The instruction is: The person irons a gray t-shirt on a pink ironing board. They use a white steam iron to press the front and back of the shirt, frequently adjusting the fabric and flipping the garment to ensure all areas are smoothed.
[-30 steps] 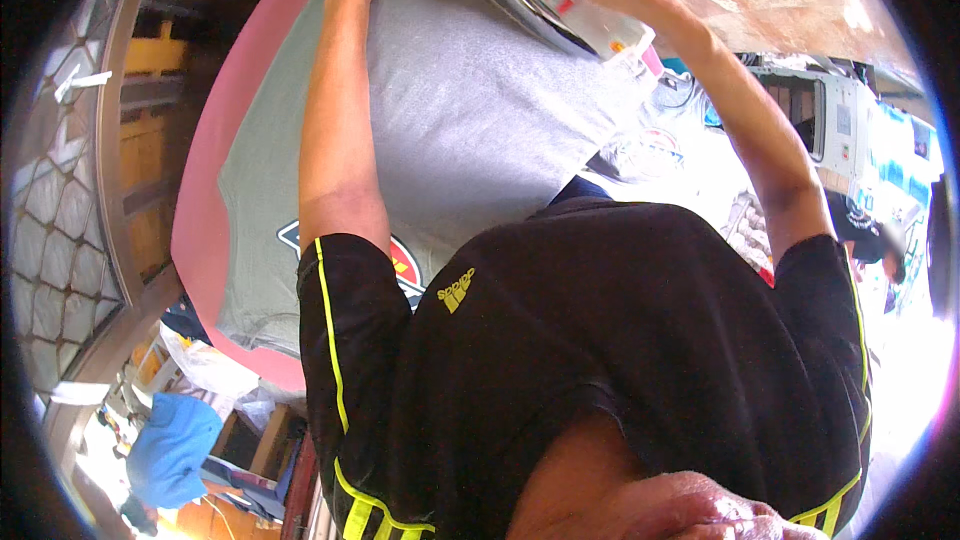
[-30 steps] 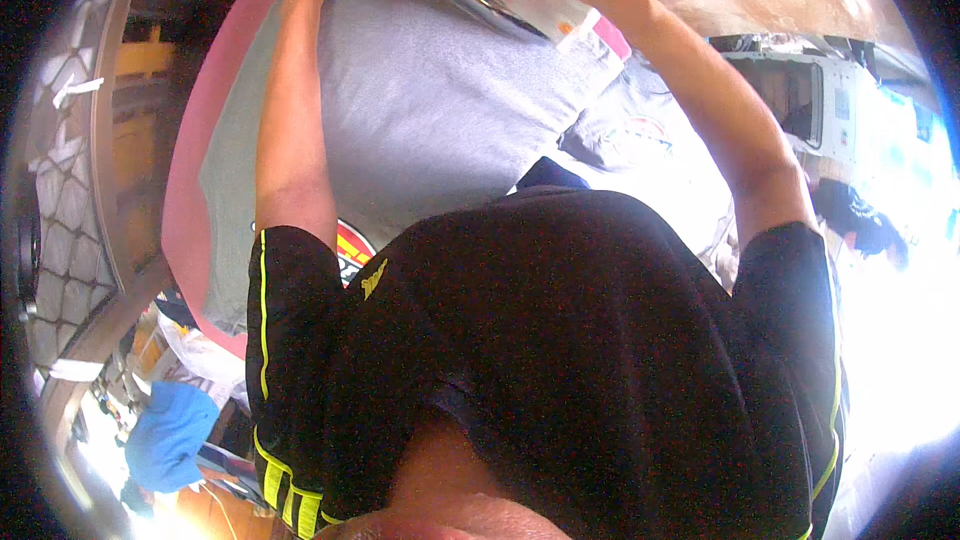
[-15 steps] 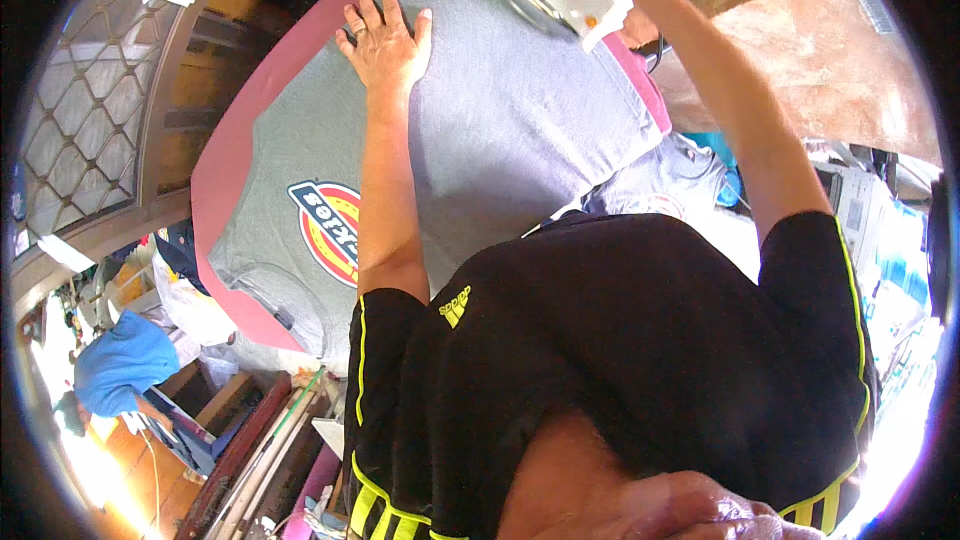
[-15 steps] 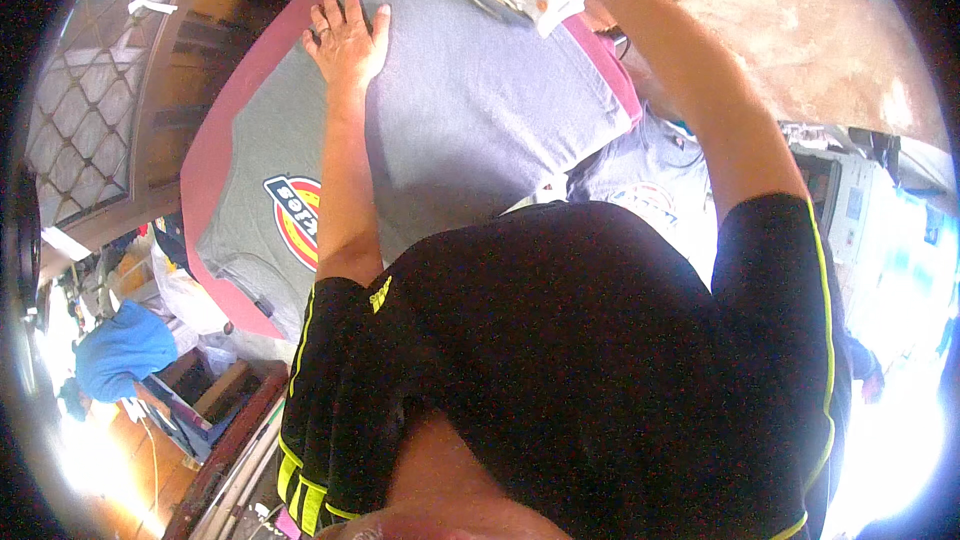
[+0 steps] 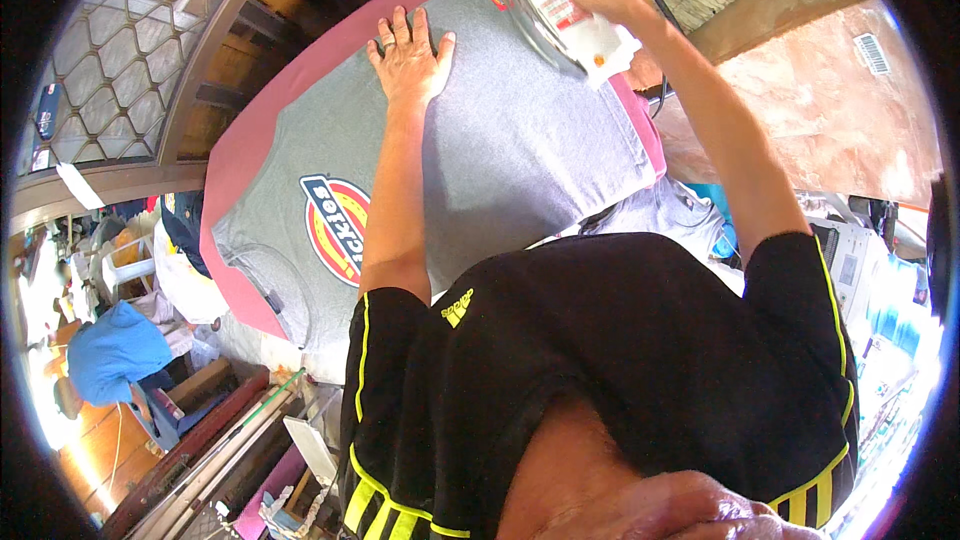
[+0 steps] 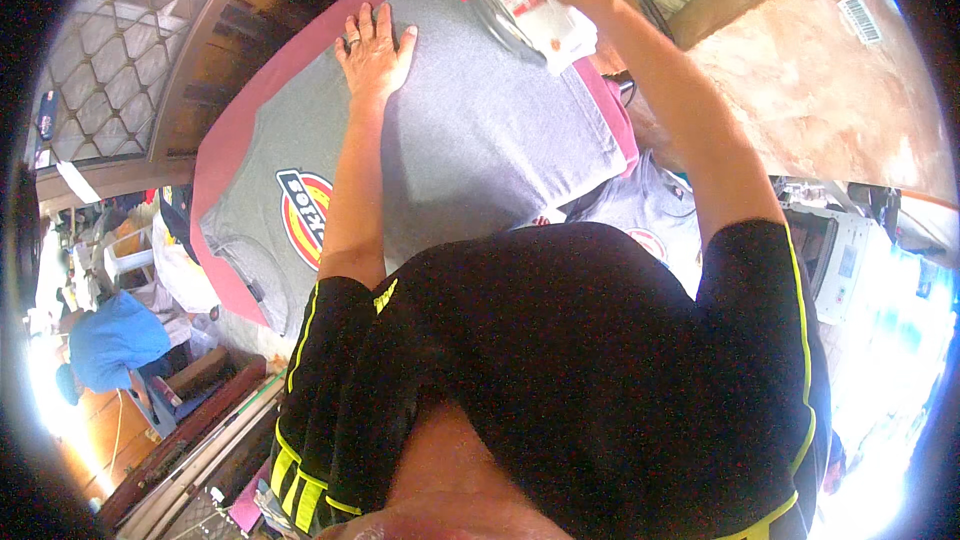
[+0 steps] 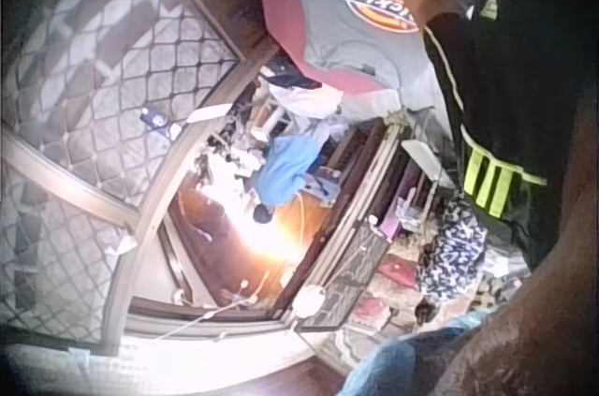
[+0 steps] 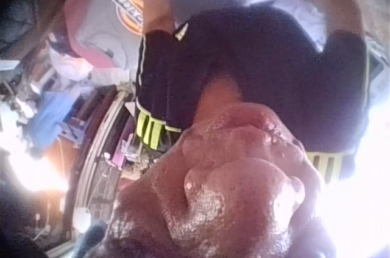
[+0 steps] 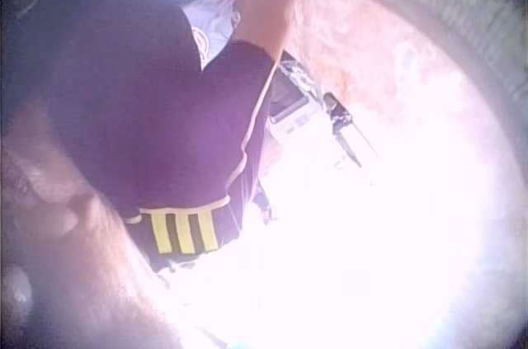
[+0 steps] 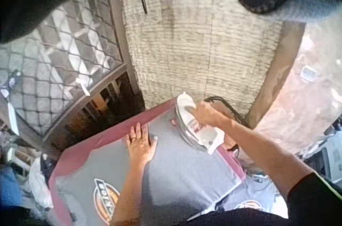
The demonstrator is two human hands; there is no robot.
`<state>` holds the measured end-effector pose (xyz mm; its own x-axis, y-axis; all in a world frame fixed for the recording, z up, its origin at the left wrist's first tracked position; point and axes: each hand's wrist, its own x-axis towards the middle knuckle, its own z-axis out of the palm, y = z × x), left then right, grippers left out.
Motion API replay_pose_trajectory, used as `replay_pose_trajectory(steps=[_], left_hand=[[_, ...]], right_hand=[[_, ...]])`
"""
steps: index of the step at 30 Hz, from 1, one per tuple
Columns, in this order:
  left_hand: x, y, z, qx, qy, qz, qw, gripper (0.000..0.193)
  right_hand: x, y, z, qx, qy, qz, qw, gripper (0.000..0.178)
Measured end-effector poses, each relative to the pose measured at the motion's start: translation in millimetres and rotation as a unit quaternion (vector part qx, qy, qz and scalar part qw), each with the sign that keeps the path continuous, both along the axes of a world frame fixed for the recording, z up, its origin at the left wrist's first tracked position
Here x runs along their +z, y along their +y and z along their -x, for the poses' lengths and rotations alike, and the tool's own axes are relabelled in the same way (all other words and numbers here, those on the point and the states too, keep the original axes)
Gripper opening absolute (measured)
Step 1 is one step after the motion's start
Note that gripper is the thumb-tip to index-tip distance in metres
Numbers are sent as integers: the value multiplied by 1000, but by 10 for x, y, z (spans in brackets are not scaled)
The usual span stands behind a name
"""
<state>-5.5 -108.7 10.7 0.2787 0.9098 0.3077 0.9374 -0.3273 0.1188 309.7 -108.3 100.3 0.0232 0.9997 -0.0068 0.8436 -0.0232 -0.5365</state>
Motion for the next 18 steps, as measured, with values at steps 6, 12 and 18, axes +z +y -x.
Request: replay_pose_trajectory(steps=[6,12,18], left_hand=[[114,-50,-86,2,-11,21,1000,69],[72,-71,57,11,-9,17,1000,66],[-14,186,312,-43,8,-13,999,58]], right_hand=[[193,-1144,528,17,21,-89,996,53],[284,-113,896,6,-39,-65,997,49],[-309,957,371,167,-393,-223,876,45]])
